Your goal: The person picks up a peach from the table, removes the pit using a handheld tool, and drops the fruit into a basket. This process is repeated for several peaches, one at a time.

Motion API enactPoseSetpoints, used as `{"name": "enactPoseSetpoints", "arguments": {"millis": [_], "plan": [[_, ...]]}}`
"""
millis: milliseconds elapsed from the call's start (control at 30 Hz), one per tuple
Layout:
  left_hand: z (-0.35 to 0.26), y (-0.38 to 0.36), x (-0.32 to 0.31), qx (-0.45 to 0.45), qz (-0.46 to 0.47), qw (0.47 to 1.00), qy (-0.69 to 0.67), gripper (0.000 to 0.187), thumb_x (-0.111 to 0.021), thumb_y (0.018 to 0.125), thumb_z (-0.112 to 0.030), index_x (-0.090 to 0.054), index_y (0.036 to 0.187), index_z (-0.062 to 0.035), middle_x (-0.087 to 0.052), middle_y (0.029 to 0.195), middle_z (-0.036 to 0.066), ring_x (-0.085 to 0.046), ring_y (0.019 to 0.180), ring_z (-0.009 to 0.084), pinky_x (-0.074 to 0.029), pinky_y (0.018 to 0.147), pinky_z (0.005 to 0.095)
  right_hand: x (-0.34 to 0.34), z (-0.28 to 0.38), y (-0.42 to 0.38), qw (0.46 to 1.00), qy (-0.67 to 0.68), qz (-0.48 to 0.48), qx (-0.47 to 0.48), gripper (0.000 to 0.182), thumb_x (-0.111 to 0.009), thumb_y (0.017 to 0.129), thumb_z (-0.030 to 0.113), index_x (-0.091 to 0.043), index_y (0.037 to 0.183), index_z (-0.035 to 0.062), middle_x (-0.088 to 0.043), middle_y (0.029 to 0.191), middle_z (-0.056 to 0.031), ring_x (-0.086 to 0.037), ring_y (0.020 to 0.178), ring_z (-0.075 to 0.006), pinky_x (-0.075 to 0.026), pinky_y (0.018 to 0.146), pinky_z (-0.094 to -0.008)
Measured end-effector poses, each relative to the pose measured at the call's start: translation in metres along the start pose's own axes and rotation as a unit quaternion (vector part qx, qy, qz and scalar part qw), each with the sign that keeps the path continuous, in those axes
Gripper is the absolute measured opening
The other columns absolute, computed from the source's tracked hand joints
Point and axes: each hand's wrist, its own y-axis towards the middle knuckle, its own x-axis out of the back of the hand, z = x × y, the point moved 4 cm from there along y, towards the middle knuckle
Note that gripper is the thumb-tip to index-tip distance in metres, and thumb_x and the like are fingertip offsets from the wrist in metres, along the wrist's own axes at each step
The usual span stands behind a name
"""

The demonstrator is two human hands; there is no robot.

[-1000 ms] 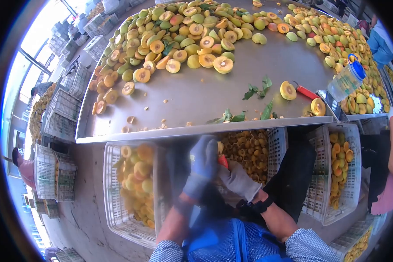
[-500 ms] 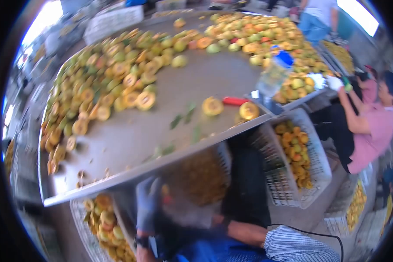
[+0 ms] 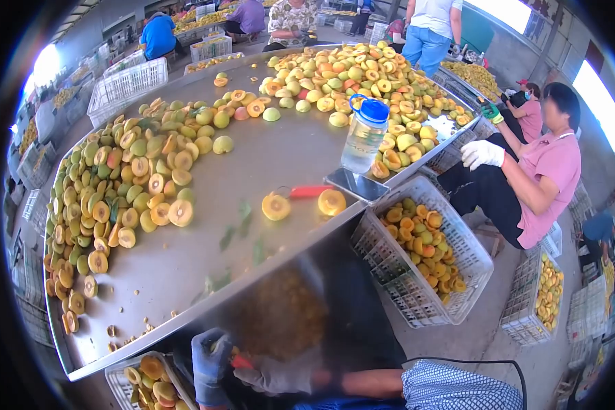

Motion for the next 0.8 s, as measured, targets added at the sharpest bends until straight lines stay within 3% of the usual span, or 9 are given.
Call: {"name": "enactPoseSetpoints", "arguments": {"millis": [67, 200, 267, 467, 600, 667, 700, 767, 800], "plan": [[-0.005, 0.003, -0.002, -0.006, 0.008, 1.0, 0.018, 0.014, -0.058, 0.082, -0.006, -0.061, 0.072, 0.0036, -0.057, 0.065, 0.003, -0.052, 0.064, 0.0076, -0.042, 0.058, 0.0233, -0.004, -0.002, -0.005, 0.923, 0.204, 0.198, -0.261, 0.035, -0.039, 0.101, 0.043, -0.054, 0.096, 0.0123, -0.051, 0.066, 0.0024, -0.051, 0.059, -0.0138, -0.044, 0.061, -0.0304], [-0.005, -0.005, 0.002, -0.013, -0.09, 0.995, -0.044, 0.019, -0.055, 0.085, -0.007, -0.06, 0.072, 0.0048, -0.058, 0.066, 0.005, -0.056, 0.062, 0.0108, -0.043, 0.058, 0.0232, -0.006, -0.003, 0.0, 0.941, 0.196, 0.162, -0.225, 0.036, -0.041, 0.1, 0.046, -0.054, 0.095, 0.0123, -0.047, 0.061, 0.0018, -0.051, 0.057, -0.0128, -0.043, 0.056, -0.0279], [-0.012, -0.006, 0.002, 0.013, -0.056, 0.993, -0.103, 0.022, -0.055, 0.087, -0.01, -0.06, 0.071, 0.0046, -0.059, 0.069, 0.006, -0.055, 0.064, 0.0107, -0.042, 0.059, 0.0231, 0.0, -0.002, 0.011, 0.992, -0.043, 0.095, 0.077, 0.038, -0.044, 0.098, 0.049, -0.054, 0.096, 0.0125, -0.043, 0.057, 0.0026, -0.051, 0.056, -0.0107, -0.04, 0.051, -0.0227], [0.004, -0.001, 0.003, -0.079, -0.092, 0.991, -0.063, 0.03, -0.055, 0.089, -0.017, -0.059, 0.071, 0.0064, -0.06, 0.071, 0.008, -0.056, 0.067, 0.0125, -0.043, 0.062, 0.0238, -0.017, 0.012, -0.005, 0.937, 0.234, 0.159, -0.207, 0.041, -0.045, 0.097, 0.052, -0.049, 0.081, 0.0137, -0.038, 0.052, 0.0042, -0.037, 0.04, -0.0082, -0.027, 0.036, -0.0245], [-0.012, 0.003, -0.002, -0.048, -0.007, 0.996, -0.076, 0.024, -0.055, 0.082, -0.013, -0.061, 0.068, 0.0062, -0.06, 0.068, 0.009, -0.055, 0.061, 0.0141, -0.044, 0.059, 0.0269, -0.014, -0.037, 0.006, 0.913, 0.322, 0.125, -0.218, 0.042, -0.044, 0.097, 0.052, -0.047, 0.078, 0.0143, -0.037, 0.051, 0.0048, -0.031, 0.035, -0.0072, -0.022, 0.033, -0.0255], [-0.019, 0.006, -0.005, -0.069, 0.033, 0.994, -0.082, 0.022, -0.055, 0.08, -0.012, -0.061, 0.068, 0.0061, -0.06, 0.067, 0.009, -0.055, 0.06, 0.0139, -0.043, 0.058, 0.0262, -0.018, -0.035, 0.0, 0.616, 0.646, 0.397, -0.214, 0.04, -0.051, 0.097, 0.04, -0.064, 0.103, 0.0024, -0.06, 0.075, -0.0029, -0.06, 0.071, -0.0159, -0.05, 0.061, -0.0265], [-0.023, 0.007, -0.007, -0.09, 0.068, 0.99, -0.086, 0.02, -0.054, 0.079, -0.01, -0.062, 0.068, 0.006, -0.06, 0.067, 0.008, -0.054, 0.06, 0.0137, -0.043, 0.057, 0.0256, -0.019, -0.036, -0.003, 0.615, 0.647, 0.396, -0.215, 0.04, -0.051, 0.097, 0.04, -0.064, 0.103, 0.0024, -0.06, 0.075, -0.0029, -0.06, 0.071, -0.0159, -0.05, 0.061, -0.0265], [-0.019, 0.015, -0.011, -0.085, 0.041, 0.991, -0.09, 0.021, -0.054, 0.079, -0.011, -0.063, 0.069, 0.0056, -0.06, 0.067, 0.007, -0.054, 0.06, 0.0133, -0.043, 0.057, 0.0253, -0.015, -0.045, 0.005, 0.896, 0.37, 0.161, -0.185, 0.034, -0.049, 0.097, 0.049, -0.049, 0.082, 0.018, -0.038, 0.053, 0.0084, -0.035, 0.037, -0.0055, -0.022, 0.034, -0.0238], [-0.012, 0.011, -0.009, -0.07, 0.007, 0.993, -0.093, 0.021, -0.055, 0.079, -0.011, -0.064, 0.07, 0.0052, -0.061, 0.068, 0.007, -0.055, 0.06, 0.013, -0.043, 0.057, 0.0251, -0.003, 0.0, -0.002, 0.883, 0.365, 0.18, -0.234, 0.032, -0.051, 0.096, 0.048, -0.05, 0.083, 0.0187, -0.04, 0.055, 0.0088, -0.036, 0.038, -0.0053, -0.023, 0.034, -0.0235]]}}
